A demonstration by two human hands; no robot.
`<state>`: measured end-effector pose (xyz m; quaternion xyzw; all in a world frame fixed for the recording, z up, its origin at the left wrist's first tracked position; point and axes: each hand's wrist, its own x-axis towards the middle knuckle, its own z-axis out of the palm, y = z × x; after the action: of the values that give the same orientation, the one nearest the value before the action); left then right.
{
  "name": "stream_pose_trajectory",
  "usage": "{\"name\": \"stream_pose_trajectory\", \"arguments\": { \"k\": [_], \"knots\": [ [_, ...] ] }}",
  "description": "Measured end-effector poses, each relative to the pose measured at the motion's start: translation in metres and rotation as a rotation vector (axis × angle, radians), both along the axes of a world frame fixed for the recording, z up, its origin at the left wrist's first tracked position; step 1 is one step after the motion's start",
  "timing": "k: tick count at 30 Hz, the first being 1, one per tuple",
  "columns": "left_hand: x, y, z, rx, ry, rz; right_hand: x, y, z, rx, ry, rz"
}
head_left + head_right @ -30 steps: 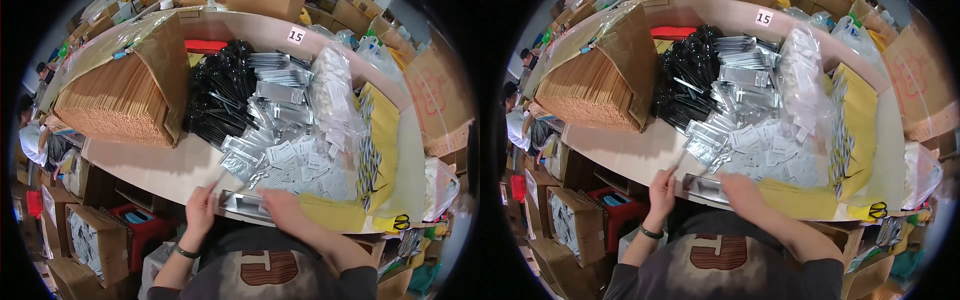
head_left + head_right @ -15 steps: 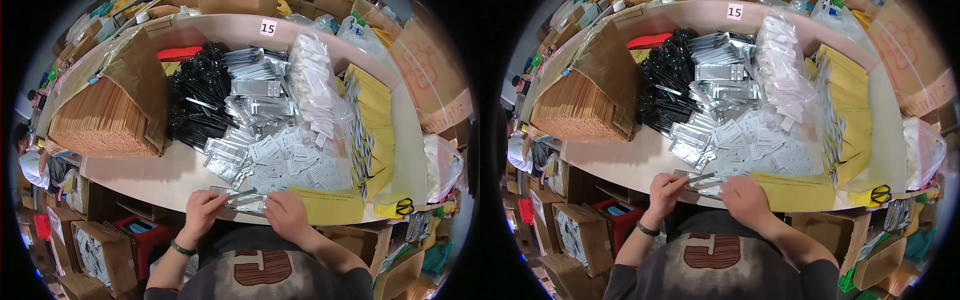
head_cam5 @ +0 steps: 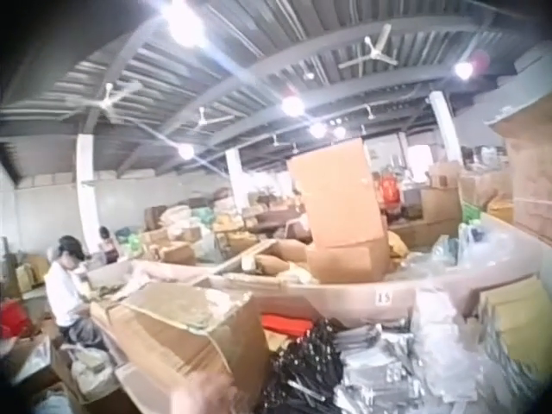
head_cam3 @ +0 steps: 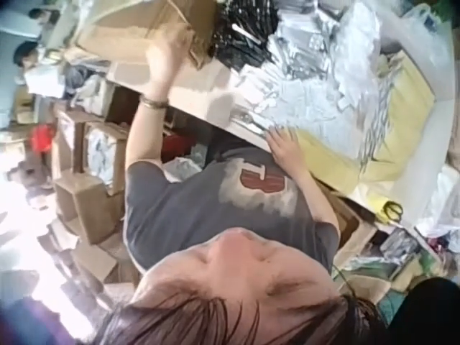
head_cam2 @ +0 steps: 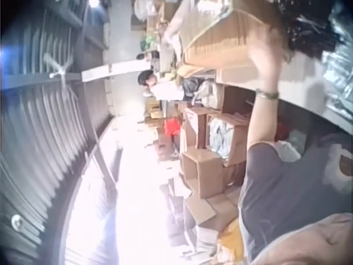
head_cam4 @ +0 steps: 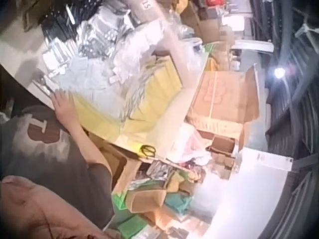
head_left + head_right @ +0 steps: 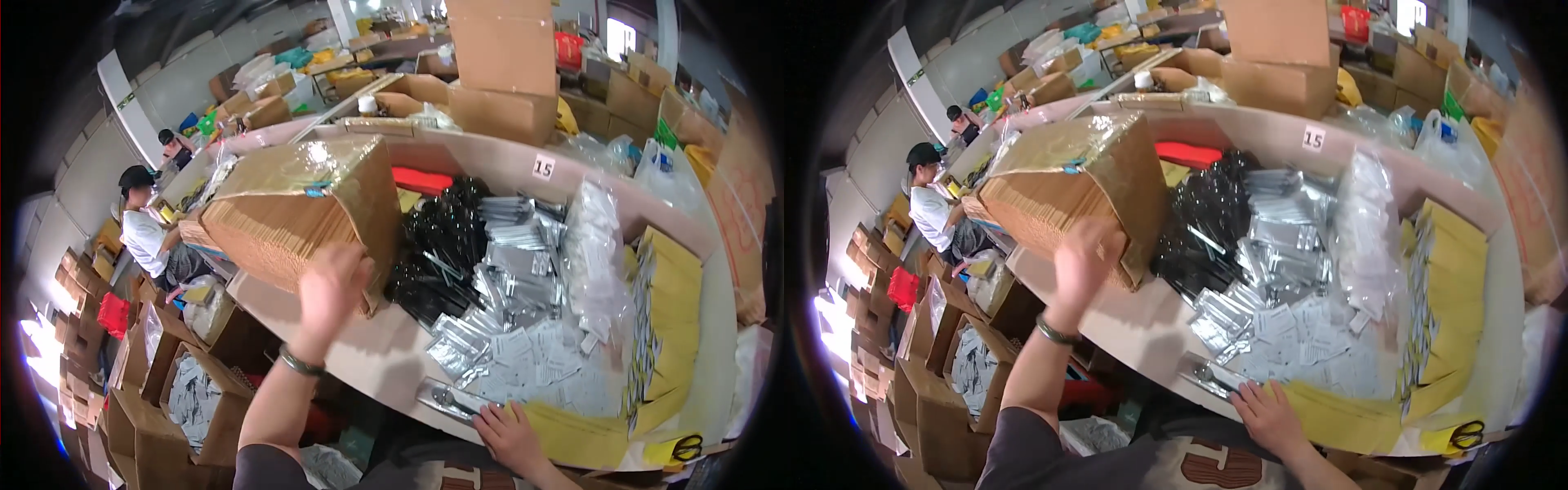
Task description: Packing small silver and black pouches into yellow padded envelopes at a packing station.
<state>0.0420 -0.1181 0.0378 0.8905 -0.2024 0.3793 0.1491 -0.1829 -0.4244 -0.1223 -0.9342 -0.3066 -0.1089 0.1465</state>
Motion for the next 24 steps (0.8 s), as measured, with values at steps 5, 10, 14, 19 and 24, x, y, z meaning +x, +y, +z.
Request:
{"name": "stream_pose_trajectory", "arguments": {
  "k": [5,10,14,19,24],
  "knots": [
    [0.045,0.064,0.003,0.22,0.438,0.255,-0.012,0.007,-0.041,0.077,-0.019,0.009],
    [0.052,0.076,-0.004,0.3,0.374,0.35,-0.019,0.003,-0.027,0.087,0.064,-0.04],
    [0.059,0.124,-0.029,-0.2,0.187,0.136,-0.01,-0.015,-0.011,-0.003,0.218,-0.001],
    [-0.062,0.095,-0.099,-1.09,0.526,0.093,0.0,-0.021,0.017,0.111,0.21,-0.028],
    [-0.101,0.031,-0.13,-0.402,1.241,-0.446,0.0,-0.024,0.012,0.238,0.214,-0.07]
  ]
}}
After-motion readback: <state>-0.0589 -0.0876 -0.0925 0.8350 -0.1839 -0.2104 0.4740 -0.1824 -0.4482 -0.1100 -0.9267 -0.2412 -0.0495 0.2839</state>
